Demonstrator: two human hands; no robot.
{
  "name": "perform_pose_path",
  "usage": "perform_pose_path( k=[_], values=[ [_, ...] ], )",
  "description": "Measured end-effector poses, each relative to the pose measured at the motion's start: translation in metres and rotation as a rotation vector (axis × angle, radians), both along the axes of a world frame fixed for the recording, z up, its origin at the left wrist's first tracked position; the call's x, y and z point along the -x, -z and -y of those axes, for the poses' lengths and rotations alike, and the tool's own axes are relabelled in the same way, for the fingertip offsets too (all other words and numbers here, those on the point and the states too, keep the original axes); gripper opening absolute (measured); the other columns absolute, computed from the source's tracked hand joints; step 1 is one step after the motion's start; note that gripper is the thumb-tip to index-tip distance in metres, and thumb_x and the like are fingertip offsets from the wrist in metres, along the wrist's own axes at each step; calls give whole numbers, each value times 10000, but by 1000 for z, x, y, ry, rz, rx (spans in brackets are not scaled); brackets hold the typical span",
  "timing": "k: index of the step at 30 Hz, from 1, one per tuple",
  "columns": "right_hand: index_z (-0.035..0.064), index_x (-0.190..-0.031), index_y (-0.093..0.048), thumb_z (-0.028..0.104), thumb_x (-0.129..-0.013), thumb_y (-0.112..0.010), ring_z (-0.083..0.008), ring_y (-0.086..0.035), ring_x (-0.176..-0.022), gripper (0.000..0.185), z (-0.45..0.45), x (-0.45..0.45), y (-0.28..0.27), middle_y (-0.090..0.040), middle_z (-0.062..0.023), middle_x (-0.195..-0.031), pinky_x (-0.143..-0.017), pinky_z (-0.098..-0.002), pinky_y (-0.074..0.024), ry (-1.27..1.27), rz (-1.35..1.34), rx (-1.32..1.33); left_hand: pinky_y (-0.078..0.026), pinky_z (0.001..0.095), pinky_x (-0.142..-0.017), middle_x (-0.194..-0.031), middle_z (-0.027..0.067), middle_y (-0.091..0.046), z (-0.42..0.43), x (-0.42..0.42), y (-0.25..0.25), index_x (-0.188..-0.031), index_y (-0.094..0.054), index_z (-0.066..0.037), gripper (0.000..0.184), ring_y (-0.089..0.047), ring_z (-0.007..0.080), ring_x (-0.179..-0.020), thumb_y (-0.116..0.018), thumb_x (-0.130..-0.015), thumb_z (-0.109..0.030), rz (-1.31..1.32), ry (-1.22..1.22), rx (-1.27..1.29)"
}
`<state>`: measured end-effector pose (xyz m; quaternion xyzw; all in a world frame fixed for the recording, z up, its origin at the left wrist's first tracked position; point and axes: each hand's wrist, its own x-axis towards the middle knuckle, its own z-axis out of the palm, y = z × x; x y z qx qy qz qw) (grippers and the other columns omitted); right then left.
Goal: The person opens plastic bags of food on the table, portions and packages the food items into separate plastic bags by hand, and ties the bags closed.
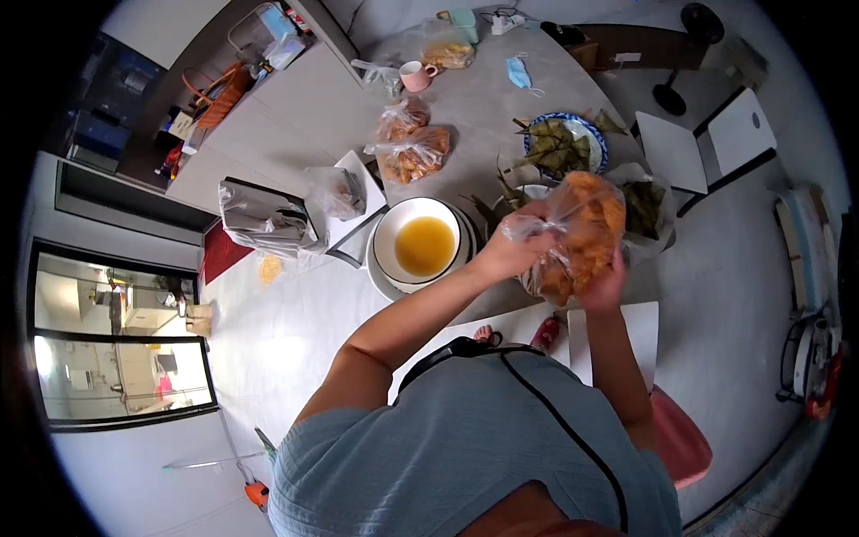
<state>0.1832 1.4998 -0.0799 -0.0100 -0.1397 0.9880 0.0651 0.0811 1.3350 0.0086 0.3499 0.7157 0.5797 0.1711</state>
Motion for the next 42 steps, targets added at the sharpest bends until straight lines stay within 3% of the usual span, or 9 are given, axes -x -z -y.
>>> perform_pose_path(
  k=[8, 10, 14, 17, 20, 23, 34, 36, 42],
  values=[
    [74, -1381, -358, 351, -974, -312, -273, -376, -1294, 495, -46, -18, -4, -395, -84, -1409, -1055, -444, -319, 133, 23, -33, -450, 274, -618, -726, 58, -554, -19, 7, 2, -878, -550, 13, 137, -536, 123, -686, -608, -785, -69, -75, -30, 1],
    [79, -1349, -413, 312, -962, -378, -265, -379, -1288, 453, -71, -25, 15, -386, -113, -1411, -1035, -408, -346, 254, 229, -47, -469, 299, -723, -878, 107, -613, -18, 7, -12, -1006, -618, 21, 261, -596, 169, -819, -621, -832, -174, 116, -17, 178],
    [38, -1111, -553, 383, -939, -451, -260, -628, -851, 398, -124, -36, 101, -645, -130, -958, -734, -382, -519, 233, 613, 56, -471, 276, -740, -869, 98, -634, -24, 19, 10, -1045, -547, 39, 274, -602, 166, -832, -621, -843, -130, 132, -2, 206],
    [33, -975, -558, 429, -925, -477, -245, -573, -573, 407, -130, -27, 100, -610, -116, -706, -560, -367, -509, 124, 709, -15, -471, 268, -738, -861, 81, -636, -33, 35, 19, -1048, -519, 40, 272, -599, 152, -837, -625, -843, -103, 154, -20, 222],
    [28, -936, -553, 461, -917, -483, -229, -543, -544, 438, -124, -2, 65, -594, -126, -694, -532, -342, -492, 256, 1068, -186, -472, 265, -730, -868, 73, -636, -57, 37, -4, -1021, -532, 42, 249, -592, 141, -831, -631, -844, -103, 226, -43, 187],
    [-1, -908, -522, 378, -863, -600, -259, -597, -692, 389, -149, 9, 127, -613, -125, -835, -633, -405, -523, 120, 1048, -59, -477, 261, -712, -863, 79, -639, -84, 50, 3, -1003, -560, 41, 221, -590, 138, -807, -633, -832, -79, 213, -34, 169],
    [83, -1021, -546, 200, -814, -652, -159, -574, -899, 259, -128, -39, 116, -601, -43, -969, -788, -308, -443, 241, 704, -269, -476, 282, -531, -807, 66, -626, -234, 54, 25, -953, -642, -18, 187, -582, 174, -639, -652, -798, -122, 808, -2, 281],
    [102, -1054, -537, 196, -828, -651, -142, -559, -934, 270, -124, -46, 116, -589, -25, -1019, -807, -310, -428, 341, 652, -317, -463, 301, -525, -748, 60, -609, -268, 83, 112, -891, -655, -48, 120, -552, 163, -601, -642, -803, -129, 700, 81, 268],
    [109, -1073, -522, 188, -862, -629, -155, -546, -1027, 250, -133, -52, 99, -584, -38, -1088, -854, -318, -390, 281, 677, -496, -499, 341, -664, -854, 98, -625, -322, 62, 76, -883, -654, -49, 242, -589, 195, -747, -644, -786, -271, 538, -70, 545]
  ],
)
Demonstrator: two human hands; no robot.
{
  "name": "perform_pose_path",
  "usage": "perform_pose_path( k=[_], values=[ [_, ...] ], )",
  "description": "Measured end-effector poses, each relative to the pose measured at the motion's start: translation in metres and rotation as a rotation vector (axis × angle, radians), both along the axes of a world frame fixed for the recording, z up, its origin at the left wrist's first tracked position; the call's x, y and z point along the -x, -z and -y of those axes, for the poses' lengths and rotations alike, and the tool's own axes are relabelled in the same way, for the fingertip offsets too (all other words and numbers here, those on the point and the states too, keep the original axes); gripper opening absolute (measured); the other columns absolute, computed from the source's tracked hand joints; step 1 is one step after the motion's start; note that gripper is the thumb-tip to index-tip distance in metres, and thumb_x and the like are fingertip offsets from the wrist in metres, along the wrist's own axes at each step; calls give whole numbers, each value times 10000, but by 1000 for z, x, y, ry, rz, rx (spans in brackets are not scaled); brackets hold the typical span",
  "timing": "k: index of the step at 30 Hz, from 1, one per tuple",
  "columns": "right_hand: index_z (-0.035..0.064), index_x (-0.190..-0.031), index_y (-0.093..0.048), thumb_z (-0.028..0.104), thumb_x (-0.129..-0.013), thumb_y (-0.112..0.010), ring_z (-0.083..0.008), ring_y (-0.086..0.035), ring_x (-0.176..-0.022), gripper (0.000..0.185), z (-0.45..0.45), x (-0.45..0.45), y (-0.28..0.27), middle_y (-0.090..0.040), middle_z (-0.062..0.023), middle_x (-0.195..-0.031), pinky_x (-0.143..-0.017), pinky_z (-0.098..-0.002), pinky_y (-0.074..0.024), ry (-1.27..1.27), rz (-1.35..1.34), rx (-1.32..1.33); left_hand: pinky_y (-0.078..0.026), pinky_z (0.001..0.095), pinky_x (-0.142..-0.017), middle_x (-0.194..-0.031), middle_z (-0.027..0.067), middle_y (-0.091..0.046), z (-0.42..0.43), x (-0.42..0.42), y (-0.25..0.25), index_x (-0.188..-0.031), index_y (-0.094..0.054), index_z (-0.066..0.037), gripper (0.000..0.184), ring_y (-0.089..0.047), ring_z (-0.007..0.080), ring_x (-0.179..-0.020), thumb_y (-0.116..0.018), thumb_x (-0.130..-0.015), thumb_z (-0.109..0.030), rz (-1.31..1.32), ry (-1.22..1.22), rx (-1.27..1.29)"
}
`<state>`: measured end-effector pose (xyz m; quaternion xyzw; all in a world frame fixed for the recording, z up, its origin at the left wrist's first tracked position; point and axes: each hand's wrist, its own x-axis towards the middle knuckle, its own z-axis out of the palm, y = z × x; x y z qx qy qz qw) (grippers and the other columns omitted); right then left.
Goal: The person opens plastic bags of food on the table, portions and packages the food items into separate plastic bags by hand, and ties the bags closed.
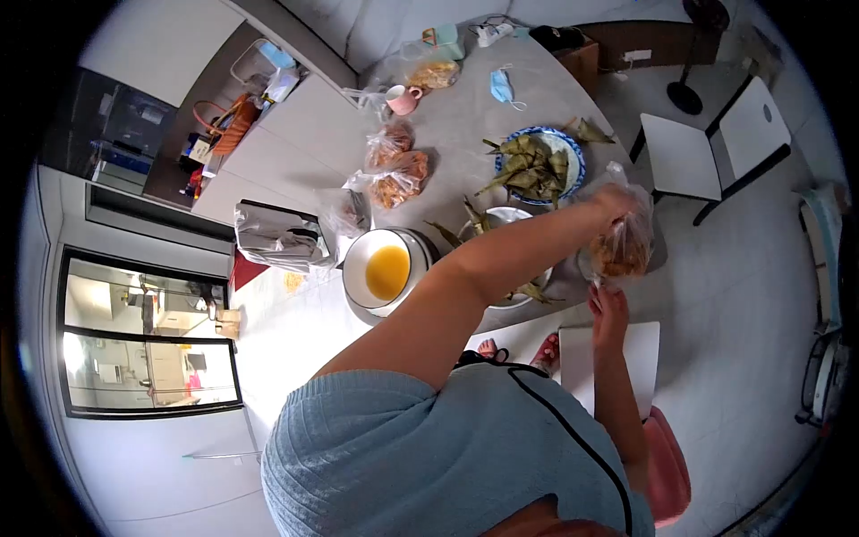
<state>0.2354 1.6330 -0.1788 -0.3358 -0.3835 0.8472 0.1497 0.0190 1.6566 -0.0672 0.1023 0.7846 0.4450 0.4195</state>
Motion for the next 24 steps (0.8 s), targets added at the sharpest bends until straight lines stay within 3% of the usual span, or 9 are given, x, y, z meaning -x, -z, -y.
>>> perform_pose_path(
  k=[3, 5, 6, 10, 13, 16, 19, 21, 24],
  values=[
    [122, -1087, -519, 193, -865, -624, -167, -522, -1090, 256, -6, 1, -12, -568, -30, -1163, -874, -345, -372, 39, -40, -16, -511, 342, -751, -986, 134, -636, -19, 8, 52, -994, -624, -29, 318, -621, 263, -883, -573, -843, -304, -170, 191, 5],
    [134, -1098, -517, 194, -870, -611, -176, -512, -1102, 254, -14, -3, -20, -559, -17, -1200, -888, -362, -360, 81, -133, 55, -486, 349, -829, -1083, 148, -616, -12, 1, 60, -1084, -590, -40, 388, -601, 292, -988, -547, -857, -352, -685, 340, -149],
    [134, -1098, -517, 194, -870, -611, -176, -512, -1102, 254, -20, -4, -24, -559, -17, -1200, -888, -362, -360, 111, -124, 50, -468, 359, -874, -1129, 157, -600, -4, -3, 52, -1128, -574, -51, 443, -583, 299, -1043, -559, -845, -392, -1139, 500, -319],
    [128, -1129, -515, 211, -876, -587, -188, -522, -1055, 276, -41, -2, -28, -568, -54, -1185, -908, -367, -378, 202, -299, 226, -423, 367, -944, -1214, 178, -553, -8, 4, 85, -1216, -524, -82, 610, -535, 306, -1125, -637, -768, -481, -959, 615, -106],
    [113, -1125, -519, 212, -882, -567, -198, -525, -1035, 267, -42, 3, -32, -571, -86, -1172, -927, -376, -387, 134, -336, 275, -448, 375, -911, -1166, 199, -578, -6, 9, 89, -1188, -551, -59, 664, -558, 322, -1094, -689, -702, -491, -532, 438, -284],
    [95, -1082, -533, 224, -892, -546, -210, -541, -1005, 230, -44, 3, -19, -590, -99, -1120, -928, -381, -398, 35, -313, 301, -472, 376, -879, -1106, 212, -608, 5, 13, 76, -1124, -585, -23, 612, -577, 349, -1057, -686, -700, -453, -564, 478, 43],
    [56, -1054, -541, 244, -899, -529, -218, -572, -945, 244, -47, 1, -31, -609, -107, -1021, -865, -379, -439, -31, -233, 305, -496, 351, -796, -1000, 199, -640, 21, 9, 31, -1068, -602, 20, 503, -624, 300, -949, -677, -730, -344, -430, 309, 138],
    [25, -1058, -537, 251, -901, -523, -221, -590, -907, 276, -51, -3, -26, -612, -117, -965, -810, -376, -474, -65, -167, 287, -479, 326, -636, -829, 76, -629, 30, -2, -17, -1005, -616, 29, 326, -580, 188, -719, -683, -796, -212, -277, 115, -174],
    [25, -1017, -547, 269, -906, -519, -223, -601, -895, 269, -69, -5, -1, -618, -117, -945, -777, -368, -491, 173, -50, 92, -462, 320, -615, -799, 45, -598, 42, -5, -56, -1000, -611, 39, 290, -560, 173, -710, -658, -816, -181, -127, 54, -345]
  ],
)
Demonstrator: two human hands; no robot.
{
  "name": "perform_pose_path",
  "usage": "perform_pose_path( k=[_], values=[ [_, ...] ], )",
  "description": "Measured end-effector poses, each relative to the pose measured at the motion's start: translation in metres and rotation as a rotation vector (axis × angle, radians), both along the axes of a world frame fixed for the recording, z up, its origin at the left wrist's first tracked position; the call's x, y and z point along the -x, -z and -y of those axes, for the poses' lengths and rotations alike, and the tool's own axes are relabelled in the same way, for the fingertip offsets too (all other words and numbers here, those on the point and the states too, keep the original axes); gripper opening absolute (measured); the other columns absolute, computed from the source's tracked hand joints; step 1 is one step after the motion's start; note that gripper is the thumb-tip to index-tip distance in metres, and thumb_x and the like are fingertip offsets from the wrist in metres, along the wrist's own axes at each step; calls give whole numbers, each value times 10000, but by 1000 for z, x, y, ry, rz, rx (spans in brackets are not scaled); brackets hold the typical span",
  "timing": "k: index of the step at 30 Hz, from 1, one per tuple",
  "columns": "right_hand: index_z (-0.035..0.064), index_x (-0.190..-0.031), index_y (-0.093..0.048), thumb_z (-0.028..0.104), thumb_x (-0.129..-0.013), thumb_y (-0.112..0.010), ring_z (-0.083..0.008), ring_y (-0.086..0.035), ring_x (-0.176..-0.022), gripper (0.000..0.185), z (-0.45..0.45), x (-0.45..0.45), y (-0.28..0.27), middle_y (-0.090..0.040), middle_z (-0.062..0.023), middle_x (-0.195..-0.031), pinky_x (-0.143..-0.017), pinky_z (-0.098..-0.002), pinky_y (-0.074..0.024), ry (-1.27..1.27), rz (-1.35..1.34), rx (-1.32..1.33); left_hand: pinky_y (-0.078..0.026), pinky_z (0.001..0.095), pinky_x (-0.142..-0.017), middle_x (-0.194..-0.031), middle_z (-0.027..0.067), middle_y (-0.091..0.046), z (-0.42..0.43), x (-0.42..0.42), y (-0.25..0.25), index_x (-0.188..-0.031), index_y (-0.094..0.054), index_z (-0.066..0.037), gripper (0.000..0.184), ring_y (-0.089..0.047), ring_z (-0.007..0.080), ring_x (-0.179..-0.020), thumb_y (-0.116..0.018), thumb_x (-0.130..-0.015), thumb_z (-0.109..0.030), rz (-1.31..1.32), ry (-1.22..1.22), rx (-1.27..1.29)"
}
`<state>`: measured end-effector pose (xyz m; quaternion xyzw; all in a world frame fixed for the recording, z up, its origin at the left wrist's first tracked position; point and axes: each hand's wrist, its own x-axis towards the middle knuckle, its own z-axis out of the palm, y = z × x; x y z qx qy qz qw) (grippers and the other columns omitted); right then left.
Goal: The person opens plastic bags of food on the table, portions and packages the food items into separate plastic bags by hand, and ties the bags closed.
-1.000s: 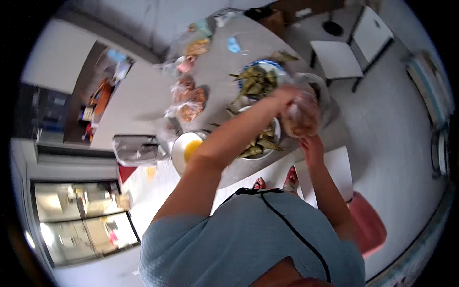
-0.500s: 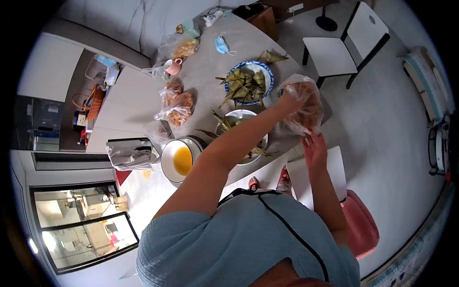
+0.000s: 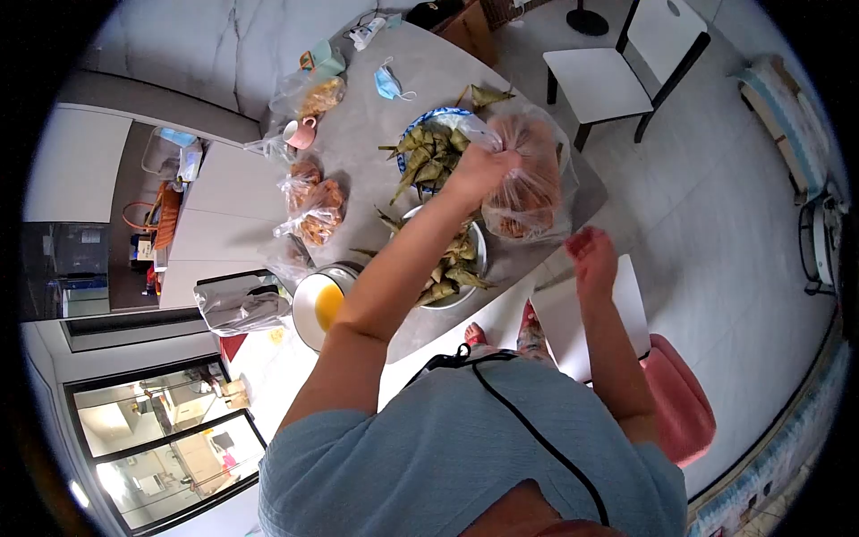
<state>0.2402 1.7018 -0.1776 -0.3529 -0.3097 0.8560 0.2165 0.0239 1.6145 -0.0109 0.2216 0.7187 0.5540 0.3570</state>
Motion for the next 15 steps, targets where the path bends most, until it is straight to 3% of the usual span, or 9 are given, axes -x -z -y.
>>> perform_pose_path(
  k=[2, 4, 5, 7, 9, 10, 12, 13, 15],
  values=[
    [26, -1042, -547, 275, -917, -511, -229, -602, -939, 280, -17, 13, -39, -628, -115, -982, -804, -366, -485, 171, -275, -49, -457, 306, -639, -773, 40, -588, 5, -5, -14, -972, -606, 38, 248, -554, 161, -719, -619, -836, -168, -42, 27, -78],
    [45, -1129, -539, 269, -960, -413, -225, -567, -1046, 308, -21, 37, -96, -607, -102, -1110, -950, -362, -418, 116, -266, -69, -450, 287, -675, -788, 44, -591, 7, -4, -18, -936, -597, 40, 218, -551, 148, -754, -597, -828, -150, -441, -12, -111],
    [48, -1187, -510, 303, -968, -389, -234, -555, -1072, 357, -26, 52, -92, -584, -103, -1156, -969, -368, -408, 70, -264, -55, -446, 276, -702, -821, 50, -598, 1, 12, -9, -917, -594, 36, 199, -548, 139, -793, -580, -814, -133, -606, 59, -90],
    [51, -1245, -480, 336, -976, -366, -242, -542, -1099, 408, -32, 79, -102, -560, -104, -1201, -988, -374, -398, 23, -260, -42, -446, 275, -701, -830, 50, -602, -4, -2, -35, -915, -595, 36, 195, -549, 136, -795, -573, -813, -129, -569, 75, -106],
    [58, -1287, -447, 408, -984, -310, -258, -529, -1120, 483, -34, 97, -126, -529, -108, -1247, -985, -396, -408, -167, -379, 249, -449, 274, -692, -831, 60, -614, -13, -8, -39, -920, -605, 30, 199, -555, 125, -781, -562, -821, -137, -458, 144, -237],
    [58, -1287, -447, 408, -984, -310, -258, -529, -1120, 483, -36, 100, -125, -529, -108, -1247, -985, -396, -408, -170, -379, 247, -449, 274, -692, -831, 60, -614, -17, -9, -37, -920, -605, 30, 199, -555, 125, -781, -562, -821, -137, -459, 142, -238],
    [63, -1285, -452, 458, -980, -282, -262, -529, -1120, 527, -33, 104, -121, -536, -104, -1240, -968, -413, -427, -283, -870, 284, -452, 269, -679, -836, 66, -616, -18, -9, -32, -947, -607, 26, 210, -558, 118, -764, -560, -832, -143, -260, 87, -202],
    [63, -1285, -452, 458, -980, -282, -262, -529, -1120, 527, -32, 106, -120, -536, -104, -1240, -968, -413, -427, -287, -868, 286, -452, 269, -679, -836, 66, -616, -16, -8, -31, -947, -607, 26, 210, -558, 118, -764, -560, -832, -143, -259, 83, -202],
    [50, -1320, -400, 445, -985, -237, -265, -513, -1158, 543, -30, 109, -119, -511, -120, -1273, -983, -438, -421, -166, -527, 224, -464, 280, -653, -870, 70, -621, -11, -5, -29, -995, -597, 23, 226, -576, 132, -762, -567, -831, -130, -208, 43, -195]
  ],
)
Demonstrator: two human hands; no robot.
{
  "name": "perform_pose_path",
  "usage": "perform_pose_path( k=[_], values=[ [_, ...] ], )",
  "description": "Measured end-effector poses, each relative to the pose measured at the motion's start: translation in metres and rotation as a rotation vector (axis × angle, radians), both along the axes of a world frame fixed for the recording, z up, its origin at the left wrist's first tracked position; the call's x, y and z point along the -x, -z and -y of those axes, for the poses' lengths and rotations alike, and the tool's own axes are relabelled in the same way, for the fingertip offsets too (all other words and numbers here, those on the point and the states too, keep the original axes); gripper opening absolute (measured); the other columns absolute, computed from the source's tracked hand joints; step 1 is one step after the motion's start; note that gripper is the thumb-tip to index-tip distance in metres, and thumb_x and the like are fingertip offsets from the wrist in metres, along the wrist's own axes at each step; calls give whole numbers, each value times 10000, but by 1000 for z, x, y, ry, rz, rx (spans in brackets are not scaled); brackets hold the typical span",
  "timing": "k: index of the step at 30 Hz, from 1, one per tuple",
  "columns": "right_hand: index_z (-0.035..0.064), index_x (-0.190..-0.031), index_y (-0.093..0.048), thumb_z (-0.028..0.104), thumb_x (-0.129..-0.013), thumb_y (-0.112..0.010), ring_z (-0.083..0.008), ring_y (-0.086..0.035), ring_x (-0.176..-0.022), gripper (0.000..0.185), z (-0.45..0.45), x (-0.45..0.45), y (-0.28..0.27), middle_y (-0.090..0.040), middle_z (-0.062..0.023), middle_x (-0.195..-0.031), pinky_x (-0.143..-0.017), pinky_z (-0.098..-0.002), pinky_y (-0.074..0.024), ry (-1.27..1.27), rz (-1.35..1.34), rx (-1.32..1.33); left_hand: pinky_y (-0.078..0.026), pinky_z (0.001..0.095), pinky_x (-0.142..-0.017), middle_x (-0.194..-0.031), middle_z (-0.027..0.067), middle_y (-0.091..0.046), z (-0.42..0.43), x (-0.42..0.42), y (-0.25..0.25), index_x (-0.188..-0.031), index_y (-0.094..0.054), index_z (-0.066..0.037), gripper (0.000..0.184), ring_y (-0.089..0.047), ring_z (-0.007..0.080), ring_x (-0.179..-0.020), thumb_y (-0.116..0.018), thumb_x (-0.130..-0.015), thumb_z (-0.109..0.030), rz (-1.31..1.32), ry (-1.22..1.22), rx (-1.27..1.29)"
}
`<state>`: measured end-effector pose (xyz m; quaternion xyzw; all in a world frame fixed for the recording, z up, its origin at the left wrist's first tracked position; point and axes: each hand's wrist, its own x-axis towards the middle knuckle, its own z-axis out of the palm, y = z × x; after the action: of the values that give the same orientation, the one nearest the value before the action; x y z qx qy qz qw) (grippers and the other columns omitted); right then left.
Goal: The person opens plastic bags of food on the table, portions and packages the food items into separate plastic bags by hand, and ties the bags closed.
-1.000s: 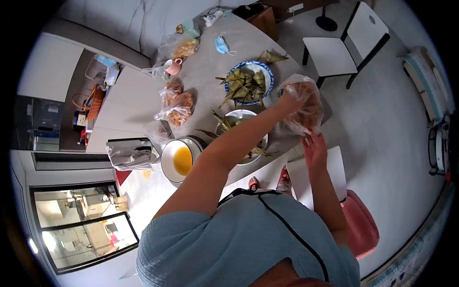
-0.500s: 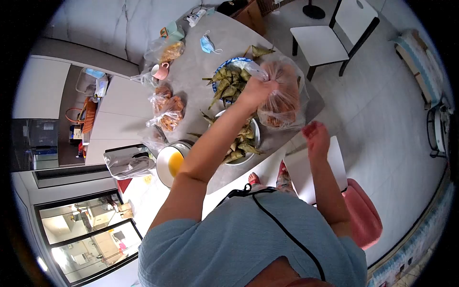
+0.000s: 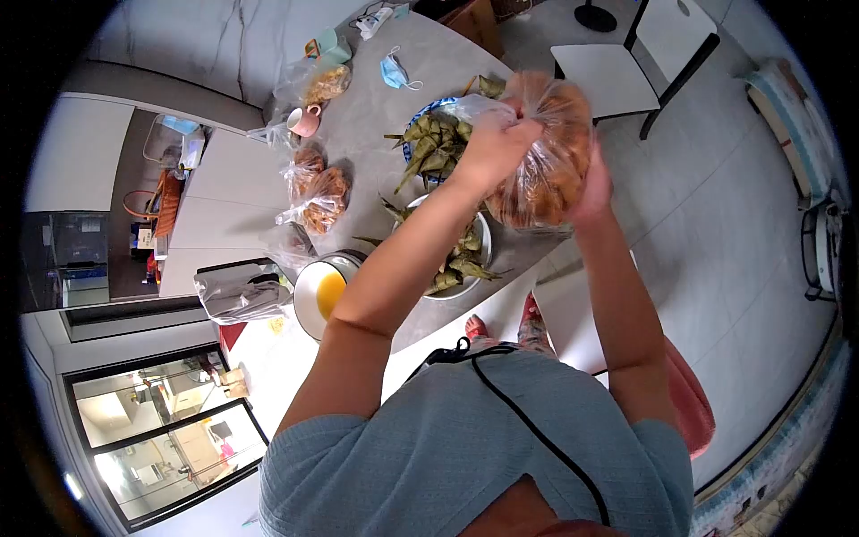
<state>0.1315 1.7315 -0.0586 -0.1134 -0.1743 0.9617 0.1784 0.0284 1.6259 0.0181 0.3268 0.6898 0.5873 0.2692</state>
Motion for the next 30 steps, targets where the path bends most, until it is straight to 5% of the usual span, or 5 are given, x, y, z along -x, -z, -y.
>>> perform_pose_path(
  k=[13, 18, 22, 25, 30],
  values=[
    [63, -1295, -455, 443, -974, -324, -258, -541, -1115, 514, 14, -20, 67, -534, -78, -1266, -943, -408, -438, -95, 91, 112, -516, 317, -639, -793, 70, -602, 22, 3, 20, -916, -592, 29, 155, -600, 176, -710, -611, -792, -61, 487, -131, -14],
    [62, -1185, -552, 206, -900, -471, -281, -592, -999, 329, 8, -56, 107, -605, -122, -1136, -847, -394, -469, -216, 677, -1672, -534, 325, -639, -784, 80, -607, 25, 10, 26, -898, -593, 11, 134, -607, 192, -684, -609, -796, -74, 727, -109, 134],
    [30, -1060, -591, 126, -787, -537, -325, -594, -944, 294, 23, -84, 85, -618, -173, -1016, -806, -422, -473, -272, 596, -2312, -543, 328, -658, -778, 84, -611, 19, 24, 54, -895, -593, 3, 119, -613, 199, -691, -601, -795, -61, 838, -48, 304],
    [37, -948, -611, 111, -732, -555, -366, -576, -882, 234, 25, -88, 90, -625, -174, -930, -753, -456, -464, 135, 522, -2268, -543, 323, -667, -787, 82, -613, 19, 18, 58, -874, -590, -14, 104, -616, 190, -705, -615, -790, -70, 810, -38, 264],
    [52, -1055, -597, 245, -823, -558, -317, -590, -931, 304, 4, -69, 42, -606, -194, -997, -757, -453, -487, -655, 708, -2067, -537, 314, -658, -801, 67, -608, 36, 26, 40, -859, -583, -25, 87, -608, 169, -715, -616, -791, -68, 701, -11, 247]
  ],
)
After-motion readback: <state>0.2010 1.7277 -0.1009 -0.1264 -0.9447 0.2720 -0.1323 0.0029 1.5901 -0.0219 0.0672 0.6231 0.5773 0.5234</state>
